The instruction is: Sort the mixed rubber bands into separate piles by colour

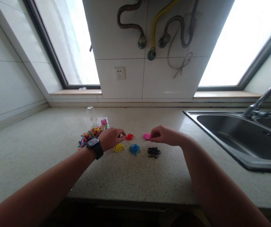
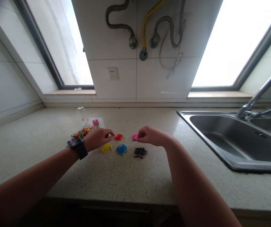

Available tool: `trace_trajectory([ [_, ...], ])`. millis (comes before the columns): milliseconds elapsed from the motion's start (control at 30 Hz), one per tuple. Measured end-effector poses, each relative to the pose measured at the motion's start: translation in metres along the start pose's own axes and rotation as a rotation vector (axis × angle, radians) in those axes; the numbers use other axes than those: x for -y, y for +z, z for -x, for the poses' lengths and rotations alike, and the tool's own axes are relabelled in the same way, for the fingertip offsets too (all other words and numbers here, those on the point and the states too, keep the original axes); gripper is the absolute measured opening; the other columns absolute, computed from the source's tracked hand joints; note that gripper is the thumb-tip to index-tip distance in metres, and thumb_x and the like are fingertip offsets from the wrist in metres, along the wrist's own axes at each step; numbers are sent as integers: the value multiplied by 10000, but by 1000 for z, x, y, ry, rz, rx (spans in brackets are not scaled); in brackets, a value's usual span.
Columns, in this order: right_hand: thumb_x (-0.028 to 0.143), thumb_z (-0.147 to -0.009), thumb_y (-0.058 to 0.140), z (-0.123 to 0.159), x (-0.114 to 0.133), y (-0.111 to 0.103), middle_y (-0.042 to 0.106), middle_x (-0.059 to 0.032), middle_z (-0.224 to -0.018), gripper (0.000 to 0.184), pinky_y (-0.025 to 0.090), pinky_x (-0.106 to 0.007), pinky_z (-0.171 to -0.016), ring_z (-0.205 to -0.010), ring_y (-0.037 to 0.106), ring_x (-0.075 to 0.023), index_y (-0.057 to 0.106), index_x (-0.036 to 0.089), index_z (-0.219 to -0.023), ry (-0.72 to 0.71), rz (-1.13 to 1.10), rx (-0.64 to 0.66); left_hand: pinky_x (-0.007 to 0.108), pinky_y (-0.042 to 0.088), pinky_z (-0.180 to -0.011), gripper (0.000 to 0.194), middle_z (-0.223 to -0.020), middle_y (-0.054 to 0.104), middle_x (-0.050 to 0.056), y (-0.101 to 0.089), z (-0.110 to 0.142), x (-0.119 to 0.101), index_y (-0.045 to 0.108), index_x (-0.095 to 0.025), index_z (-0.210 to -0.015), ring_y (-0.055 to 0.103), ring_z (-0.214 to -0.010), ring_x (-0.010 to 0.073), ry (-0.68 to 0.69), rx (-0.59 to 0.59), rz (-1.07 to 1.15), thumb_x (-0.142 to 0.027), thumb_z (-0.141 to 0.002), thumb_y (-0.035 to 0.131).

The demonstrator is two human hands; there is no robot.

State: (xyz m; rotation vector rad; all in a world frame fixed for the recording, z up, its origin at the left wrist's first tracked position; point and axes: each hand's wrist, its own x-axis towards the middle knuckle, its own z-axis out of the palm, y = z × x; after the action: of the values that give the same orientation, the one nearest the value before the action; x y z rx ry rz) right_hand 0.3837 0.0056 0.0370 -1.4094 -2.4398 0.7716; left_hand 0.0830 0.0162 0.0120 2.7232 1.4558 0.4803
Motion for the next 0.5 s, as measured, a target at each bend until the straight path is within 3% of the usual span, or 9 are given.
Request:
trace_trajectory([
  [267, 319, -759, 674, 17, 2, -10, 654, -20, -702, 200, 362, -244, -561, -607, 505, -112, 739, 146, -835, 67, 16, 274, 246, 371, -602, 232, -701, 680, 6, -9, 33, 4, 712, -209, -981, 605, -617, 131, 25, -71, 10, -340, -949, 522],
  [500, 350, -766, 677, 17, 3, -9, 646, -17, -717, 211, 360, -250, -569, -623, 504, -119, 726, 157, -837, 89, 27, 295, 256, 376, -605, 193, -692, 659, -13, -6, 52, 11, 690, -228, -1000, 610, -612, 129, 78, -119, -19, -319, -951, 527],
])
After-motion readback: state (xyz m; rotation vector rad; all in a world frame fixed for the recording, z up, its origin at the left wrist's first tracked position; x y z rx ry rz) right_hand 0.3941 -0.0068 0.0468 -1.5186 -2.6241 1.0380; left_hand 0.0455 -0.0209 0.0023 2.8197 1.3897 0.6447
